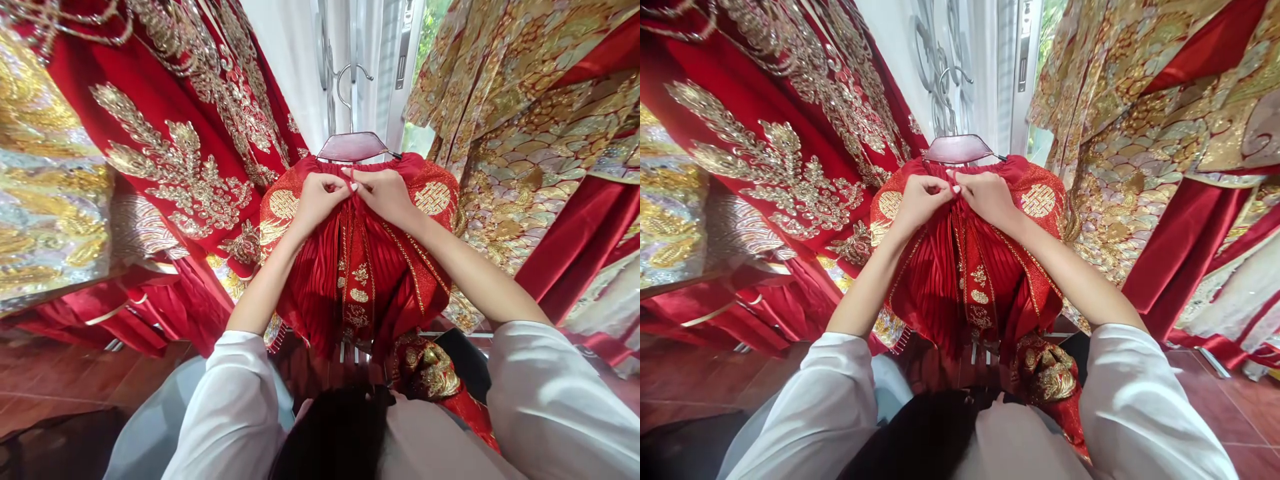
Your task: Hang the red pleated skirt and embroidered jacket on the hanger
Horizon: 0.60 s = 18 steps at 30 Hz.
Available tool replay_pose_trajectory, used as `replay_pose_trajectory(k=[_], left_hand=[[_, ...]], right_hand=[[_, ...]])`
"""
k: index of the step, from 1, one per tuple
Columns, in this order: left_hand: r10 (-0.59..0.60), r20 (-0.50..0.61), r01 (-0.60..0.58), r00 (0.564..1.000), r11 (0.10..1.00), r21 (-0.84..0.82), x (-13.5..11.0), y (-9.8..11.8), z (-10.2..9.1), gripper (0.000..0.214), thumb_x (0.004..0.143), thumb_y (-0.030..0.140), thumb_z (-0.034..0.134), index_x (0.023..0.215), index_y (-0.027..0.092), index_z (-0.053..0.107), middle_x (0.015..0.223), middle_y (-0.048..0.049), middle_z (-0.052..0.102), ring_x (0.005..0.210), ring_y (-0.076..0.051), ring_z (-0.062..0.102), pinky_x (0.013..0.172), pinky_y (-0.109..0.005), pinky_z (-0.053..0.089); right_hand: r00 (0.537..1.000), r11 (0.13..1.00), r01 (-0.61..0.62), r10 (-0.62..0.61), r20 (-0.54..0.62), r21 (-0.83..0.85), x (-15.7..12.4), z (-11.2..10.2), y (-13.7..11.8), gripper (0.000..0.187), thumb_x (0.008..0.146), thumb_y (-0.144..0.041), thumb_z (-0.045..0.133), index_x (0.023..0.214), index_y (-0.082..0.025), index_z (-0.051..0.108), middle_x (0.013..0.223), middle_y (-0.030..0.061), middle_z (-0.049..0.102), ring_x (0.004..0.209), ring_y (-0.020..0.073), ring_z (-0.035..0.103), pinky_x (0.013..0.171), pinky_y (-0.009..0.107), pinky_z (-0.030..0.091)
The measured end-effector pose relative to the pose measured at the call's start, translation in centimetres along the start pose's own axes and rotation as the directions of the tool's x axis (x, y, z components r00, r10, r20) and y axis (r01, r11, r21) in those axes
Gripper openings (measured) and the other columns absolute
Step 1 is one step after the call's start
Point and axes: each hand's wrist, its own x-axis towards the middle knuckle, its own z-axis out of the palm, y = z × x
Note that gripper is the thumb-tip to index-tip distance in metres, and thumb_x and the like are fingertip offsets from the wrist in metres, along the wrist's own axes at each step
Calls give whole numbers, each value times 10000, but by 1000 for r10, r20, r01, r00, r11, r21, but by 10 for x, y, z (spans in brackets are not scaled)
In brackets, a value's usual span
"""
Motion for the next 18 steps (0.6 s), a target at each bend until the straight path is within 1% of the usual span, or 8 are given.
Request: replay_pose_trajectory(k=[2, 4, 7, 10, 13, 15, 16, 18], left_hand=[[-12, 13, 13, 1000, 999, -39, 0, -2, 5, 146, 747, 126, 621, 601, 136, 623, 570, 22, 540, 527, -78, 392, 536, -216, 312], [-6, 22, 7, 1000, 999, -49, 0, -4, 7, 166, 737, 85, 598, 580, 140, 592, 569, 31, 520, 536, -75, 388, 549, -211, 315], [19, 58, -18, 998, 1000, -22, 0, -7, 8, 208, 735, 55, 564, 553, 146, 520, 570, 38, 473, 549, -75, 381, 565, -211, 317], [45, 90, -51, 995, 996, 72, 0, -8, 9, 204, 750, 64, 544, 577, 158, 488, 603, 30, 471, 582, -88, 414, 597, -222, 346], [98, 85, -114, 992, 971, 209, -2, -8, 8, 142, 769, 87, 544, 653, 163, 516, 746, -6, 534, 695, -113, 491, 681, -247, 399], [97, 86, -119, 992, 943, 310, -5, -7, 5, 108, 784, 103, 543, 694, 162, 533, 851, -34, 551, 761, -131, 522, 722, -266, 419], [81, 80, -105, 993, 925, 366, -7, -6, 1, 105, 789, 107, 539, 699, 161, 534, 879, -45, 552, 781, -140, 531, 733, -274, 425], [50, 64, -74, 997, 882, 466, -13, -5, -8, 126, 787, 104, 531, 676, 161, 513, 868, -55, 550, 785, -157, 537, 736, -289, 429]], right_hand=[[1000, 998, -3, 5, 17, -65, -4, 0, 0, 432, 972, -291, 312, 1324, -204, 546, 1007, 78, 679, 900, 188, 594, 744, 248, 365], [999, 996, 14, -11, 36, -91, -6, -1, 2, 431, 973, -288, 303, 1319, -201, 546, 1022, 80, 678, 906, 190, 597, 743, 244, 353], [996, 996, 74, -71, 59, -57, -5, 0, 10, 419, 970, -272, 290, 1244, -195, 598, 1013, 76, 673, 901, 184, 589, 759, 249, 341], [990, 991, 127, -128, 52, 34, 0, 1, 15, 394, 956, -263, 303, 1105, -178, 658, 992, 73, 654, 915, 178, 564, 789, 260, 342], [986, 982, 159, -162, 27, 98, 4, 2, 14, 365, 928, -250, 326, 997, -172, 675, 992, 78, 627, 926, 180, 533, 809, 280, 345], [992, 987, 127, -128, 8, 102, 2, 2, 12, 324, 890, -235, 362, 939, -160, 674, 966, 82, 612, 894, 183, 520, 792, 292, 346], [996, 993, 86, -85, -6, 87, 0, 2, 12, 301, 865, -226, 382, 906, -150, 671, 942, 86, 605, 872, 185, 515, 778, 297, 346], [998, 999, -29, 30, -51, 37, -6, 1, 14, 259, 817, -210, 410, 829, -133, 657, 892, 96, 589, 836, 192, 506, 751, 308, 344]])
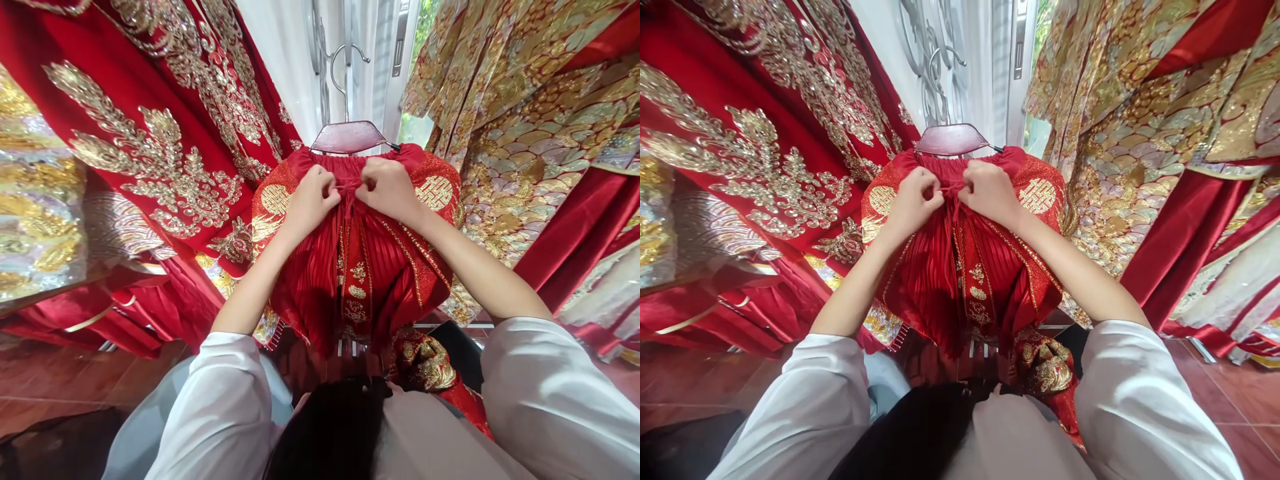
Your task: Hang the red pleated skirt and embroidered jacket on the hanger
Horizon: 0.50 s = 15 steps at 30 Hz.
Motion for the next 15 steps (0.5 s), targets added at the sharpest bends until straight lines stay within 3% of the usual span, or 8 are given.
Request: replay_pose_trajectory(k=[4, 6, 8, 11, 13, 15], left_hand=[[-4, -13, 5, 1000, 997, 76, -12, -9, -15, 174, 766, 93, 523, 625, 170, 456, 740, -34, 529, 713, -155, 521, 709, -293, 429], [-6, -40, 5, 999, 999, -34, -13, -11, -16, 171, 761, 102, 538, 627, 172, 457, 678, -12, 524, 661, -133, 511, 688, -275, 435], [-68, -33, 57, 997, 963, -262, -10, -9, -14, 147, 772, 128, 544, 651, 172, 474, 633, 6, 527, 599, -106, 506, 628, -241, 444], [-198, 88, 211, 976, 783, -586, -3, -2, -7, 133, 806, 153, 498, 677, 171, 471, 608, 22, 526, 517, -74, 494, 522, -194, 433], [-245, 157, 285, 957, 675, -681, 2, 2, -5, 156, 814, 136, 455, 662, 172, 448, 590, 36, 499, 452, -49, 436, 467, -170, 398], [-262, 196, 321, 945, 628, -709, 4, 1, -6, 190, 822, 129, 426, 637, 176, 425, 545, 57, 431, 397, -33, 334, 421, -156, 337]], right_hand=[[987, 993, -118, 116, -107, -9, -11, -2, 10, 165, 749, -192, 451, 673, -144, 590, 800, 92, 563, 777, 192, 505, 704, 320, 355], [979, 988, -91, 111, -169, 124, -11, -2, 12, 110, 713, -173, 489, 617, -155, 539, 739, 70, 552, 731, 171, 510, 680, 309, 374], [972, 926, -62, 141, -187, 373, -9, -1, 11, 88, 697, -159, 519, 610, -162, 506, 672, 39, 539, 662, 138, 516, 624, 275, 390], [968, 625, -156, 251, -8, 765, -5, -1, 3, 82, 730, -184, 527, 657, -165, 495, 601, -2, 518, 518, 89, 503, 478, 212, 358], [949, 396, -248, 283, 139, 884, -3, -2, -2, 96, 753, -207, 530, 678, -164, 486, 585, -17, 516, 451, 65, 477, 409, 185, 317], [939, 266, -274, 284, 196, 924, -3, -3, -3, 114, 764, -212, 539, 682, -164, 477, 569, -32, 507, 406, 39, 423, 376, 167, 279]])
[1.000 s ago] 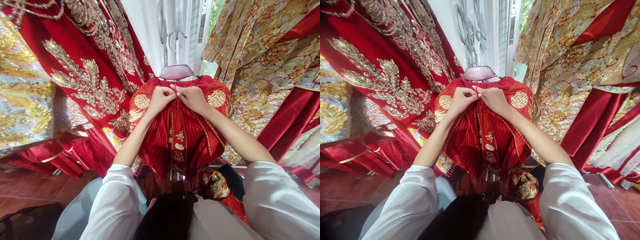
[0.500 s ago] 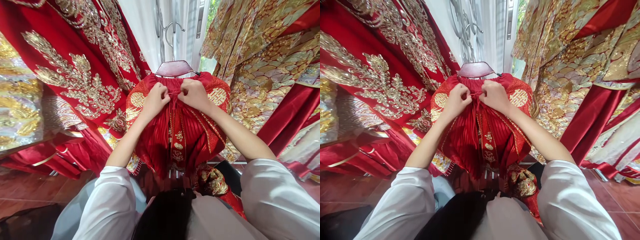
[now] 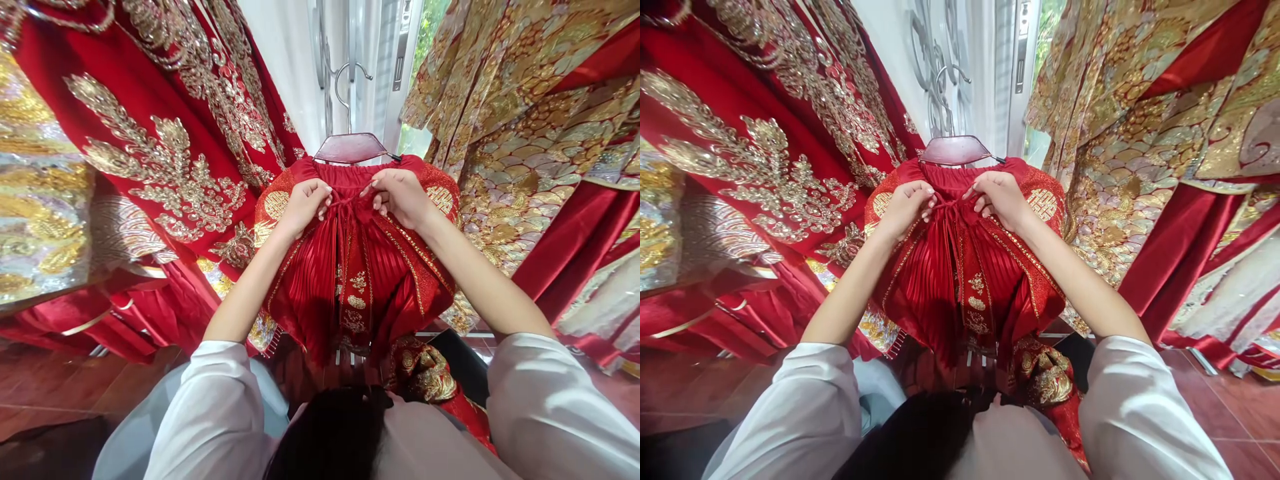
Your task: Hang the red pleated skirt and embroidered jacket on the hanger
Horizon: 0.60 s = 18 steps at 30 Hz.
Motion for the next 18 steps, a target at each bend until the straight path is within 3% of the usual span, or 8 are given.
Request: replay_pose_trajectory(k=[3, 6, 8, 10, 12, 14, 16, 18], left_hand=[[-1, 31, -1, 1000, 998, 66, 0, -2, -10, 252, 842, 167, 433, 594, 185, 386, 483, 76, 308, 380, -37, 236, 388, -161, 233], [78, 97, -101, 992, 961, 257, -4, -7, -24, 303, 831, 220, 496, 554, 181, 378, 480, 68, 300, 412, -48, 249, 409, -182, 214], [160, 152, -209, 975, 891, 402, -8, -5, -31, 269, 822, 251, 526, 578, 170, 447, 512, 48, 381, 458, -65, 328, 461, -198, 302], [282, 169, -327, 944, 766, 553, -9, 2, -39, 178, 825, 280, 538, 688, 167, 555, 632, 8, 530, 587, -108, 475, 605, -248, 431], [415, 189, -425, 890, 601, 677, -4, 13, -48, 163, 823, 321, 561, 874, 182, 628, 894, -49, 639, 861, -188, 573, 837, -351, 464], [473, 253, -486, 844, 477, 732, 10, 22, -60, 333, 802, 391, 602, 1075, 201, 624, 1169, -90, 605, 1142, -268, 507, 1018, -428, 374], [432, 343, -529, 834, 452, 718, 29, 23, -72, 523, 779, 474, 623, 1217, 194, 571, 1304, -113, 537, 1270, -302, 418, 1089, -443, 305], [347, 413, -539, 842, 508, 672, 46, 17, -80, 594, 804, 536, 570, 1264, 161, 546, 1291, -127, 551, 1248, -299, 452, 1078, -437, 326]], right_hand=[[999, 999, 39, -39, -5, -37, 1, -10, 1, 122, 771, -177, 541, 665, -161, 483, 510, -62, 442, 375, 16, 303, 370, 161, 219], [992, 945, 118, -124, -2, -306, 2, -27, 3, 148, 720, -112, 579, 596, -145, 504, 486, -57, 418, 417, 23, 299, 408, 172, 219], [986, 857, 152, -166, 16, -492, -3, -38, 4, 139, 707, -119, 604, 589, -139, 534, 508, -39, 451, 456, 40, 347, 447, 187, 272], [966, 740, 198, -258, 1, -642, -11, -46, 2, 82, 743, -169, 601, 667, -144, 591, 579, -9, 517, 513, 74, 429, 520, 222, 371], [902, 584, 232, -428, -53, -778, -21, -55, 2, 103, 799, -225, 562, 814, -159, 640, 741, 41, 605, 664, 134, 542, 669, 296, 463], [820, 430, 194, -564, -95, -882, -30, -65, 3, 226, 845, -286, 519, 996, -178, 647, 978, 95, 639, 903, 213, 586, 844, 392, 468], [794, 341, 127, -598, -111, -931, -35, -78, 9, 364, 862, -371, 508, 1156, -182, 609, 1168, 129, 604, 1089, 275, 544, 954, 462, 419], [828, 343, 125, -552, -92, -931, -35, -91, 15, 456, 879, -436, 480, 1238, -171, 574, 1220, 139, 594, 1134, 288, 537, 978, 465, 405]])
